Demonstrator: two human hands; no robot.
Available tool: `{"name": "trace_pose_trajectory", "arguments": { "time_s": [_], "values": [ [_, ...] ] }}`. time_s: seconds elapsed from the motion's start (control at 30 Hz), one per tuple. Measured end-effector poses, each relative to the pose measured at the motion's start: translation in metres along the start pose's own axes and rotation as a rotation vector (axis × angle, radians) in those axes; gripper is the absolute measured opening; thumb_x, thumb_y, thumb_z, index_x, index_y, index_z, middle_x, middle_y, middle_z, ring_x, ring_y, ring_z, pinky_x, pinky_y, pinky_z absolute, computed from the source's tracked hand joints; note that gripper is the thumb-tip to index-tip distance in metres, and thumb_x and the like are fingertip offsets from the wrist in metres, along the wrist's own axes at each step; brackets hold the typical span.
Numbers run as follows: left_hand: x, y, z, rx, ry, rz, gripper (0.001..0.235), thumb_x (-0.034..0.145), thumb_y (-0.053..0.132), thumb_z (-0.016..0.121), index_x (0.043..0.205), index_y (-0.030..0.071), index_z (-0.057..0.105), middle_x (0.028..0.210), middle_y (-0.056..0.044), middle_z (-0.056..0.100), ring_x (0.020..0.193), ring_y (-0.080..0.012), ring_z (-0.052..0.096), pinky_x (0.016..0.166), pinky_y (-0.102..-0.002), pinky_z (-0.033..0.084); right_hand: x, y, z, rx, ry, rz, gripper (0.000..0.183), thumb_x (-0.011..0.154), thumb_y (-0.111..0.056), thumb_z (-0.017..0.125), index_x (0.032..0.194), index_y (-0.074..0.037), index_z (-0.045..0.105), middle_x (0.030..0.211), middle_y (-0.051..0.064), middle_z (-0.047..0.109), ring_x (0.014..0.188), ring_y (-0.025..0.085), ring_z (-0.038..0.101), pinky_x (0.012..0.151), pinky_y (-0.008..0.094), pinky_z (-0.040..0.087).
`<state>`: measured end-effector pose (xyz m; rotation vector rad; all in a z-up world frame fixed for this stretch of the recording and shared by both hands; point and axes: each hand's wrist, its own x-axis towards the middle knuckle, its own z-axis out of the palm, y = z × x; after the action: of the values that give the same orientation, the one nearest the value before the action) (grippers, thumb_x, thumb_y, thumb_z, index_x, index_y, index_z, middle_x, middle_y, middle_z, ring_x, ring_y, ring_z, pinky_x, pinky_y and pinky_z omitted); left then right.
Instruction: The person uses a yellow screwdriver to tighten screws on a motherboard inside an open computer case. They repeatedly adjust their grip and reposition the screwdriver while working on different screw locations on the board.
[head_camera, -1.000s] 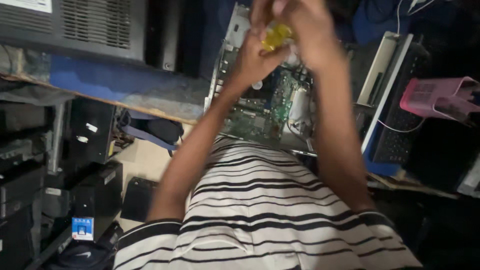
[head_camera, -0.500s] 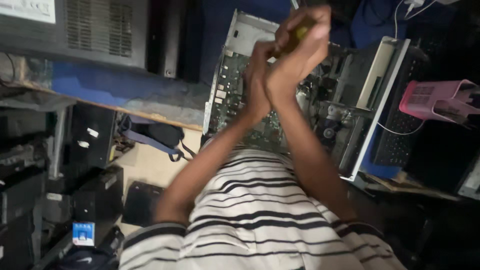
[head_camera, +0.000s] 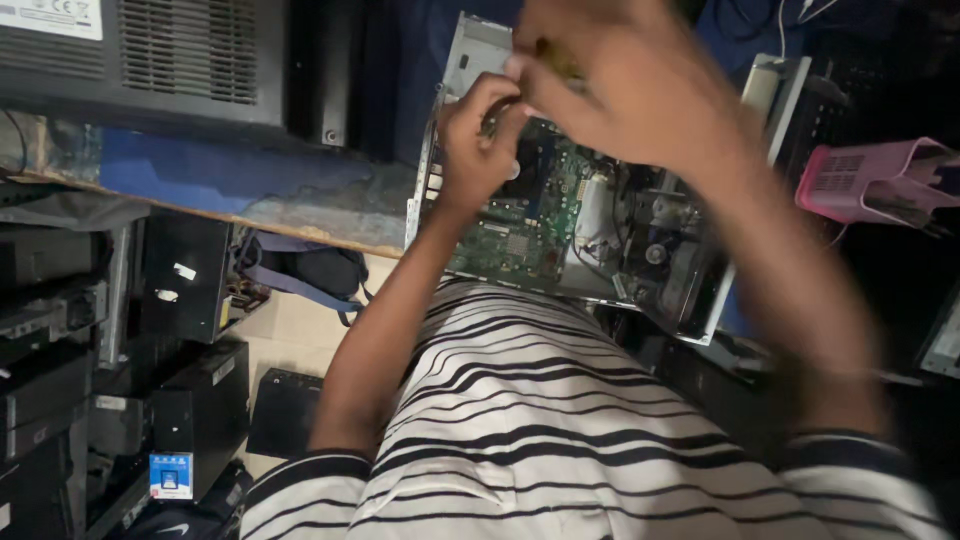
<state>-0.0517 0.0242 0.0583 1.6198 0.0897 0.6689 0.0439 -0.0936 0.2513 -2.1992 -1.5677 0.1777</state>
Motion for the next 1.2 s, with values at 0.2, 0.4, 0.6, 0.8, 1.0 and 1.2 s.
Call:
{"name": "trace_pose_trajectory", "arguments": {
  "time_s": [0.2, 0.4, 0.6, 0.8, 1.0, 1.2],
  "values": [
    [0.01, -0.005, -0.018, 0.017, -0.142, 0.09, 0.012, 0.097, 0.002, 0.07, 0.108, -0.002, 0.066, 0.097, -0.011, 0.078, 0.093, -0.0174, 0.079, 0.079, -0.028, 0.058, 0.013, -0.012, -0.026, -0.468, -0.238, -0.341, 0.031, 0.09, -0.03, 0.075, 0.104, -0.003, 0.072, 0.091, 0.009, 0.072, 0.076, 0.022, 0.07, 0.067, 0.036, 0.056],
    [0.023, -0.01, -0.027, -0.13, -0.307, 0.044, 0.011, 0.101, 0.003, 0.068, 0.112, -0.001, 0.07, 0.098, -0.009, 0.079, 0.09, -0.0144, 0.076, 0.078, -0.027, 0.058, 0.038, 0.041, 0.009, 0.761, -0.467, 0.004, 0.019, 0.084, -0.007, 0.052, 0.093, -0.002, 0.068, 0.088, 0.012, 0.071, 0.084, 0.016, 0.074, 0.086, 0.028, 0.061],
    [0.027, -0.008, -0.024, -0.082, -0.375, -0.052, 0.008, 0.102, 0.004, 0.068, 0.107, -0.003, 0.068, 0.092, -0.011, 0.076, 0.08, -0.0178, 0.067, 0.073, -0.031, 0.052, 0.014, 0.053, 0.079, 1.509, 0.29, -0.041, 0.027, 0.105, -0.004, 0.042, 0.082, 0.003, 0.054, 0.064, 0.007, 0.05, 0.042, 0.014, 0.036, 0.04, 0.03, 0.03],
    [0.006, 0.009, -0.012, 0.006, -0.157, 0.121, 0.019, 0.095, -0.002, 0.067, 0.114, -0.005, 0.064, 0.109, -0.014, 0.07, 0.098, -0.022, 0.074, 0.086, -0.03, 0.061, 0.025, 0.001, 0.134, 0.843, 1.27, 0.021, 0.02, 0.107, -0.009, 0.035, 0.094, 0.0, 0.046, 0.065, 0.006, 0.04, 0.042, 0.012, 0.028, 0.039, 0.027, 0.022],
    [-0.003, 0.01, -0.015, 0.03, -0.076, 0.101, 0.018, 0.091, -0.004, 0.075, 0.103, -0.001, 0.062, 0.1, -0.01, 0.062, 0.09, -0.021, 0.072, 0.079, -0.03, 0.06, 0.018, 0.001, 0.128, 1.025, 1.168, 0.037, 0.02, 0.109, -0.01, 0.038, 0.092, -0.002, 0.043, 0.066, 0.007, 0.042, 0.044, 0.014, 0.032, 0.041, 0.029, 0.028],
    [0.017, 0.003, -0.029, 0.054, -0.174, 0.215, 0.022, 0.095, 0.0, 0.078, 0.104, 0.0, 0.057, 0.095, -0.01, 0.06, 0.08, -0.0205, 0.067, 0.07, -0.032, 0.054, 0.014, 0.041, 0.073, 1.366, 0.029, -0.17, 0.034, 0.107, -0.022, 0.031, 0.091, 0.004, 0.049, 0.078, 0.016, 0.052, 0.059, 0.027, 0.048, 0.06, 0.037, 0.043]
  ]
}}
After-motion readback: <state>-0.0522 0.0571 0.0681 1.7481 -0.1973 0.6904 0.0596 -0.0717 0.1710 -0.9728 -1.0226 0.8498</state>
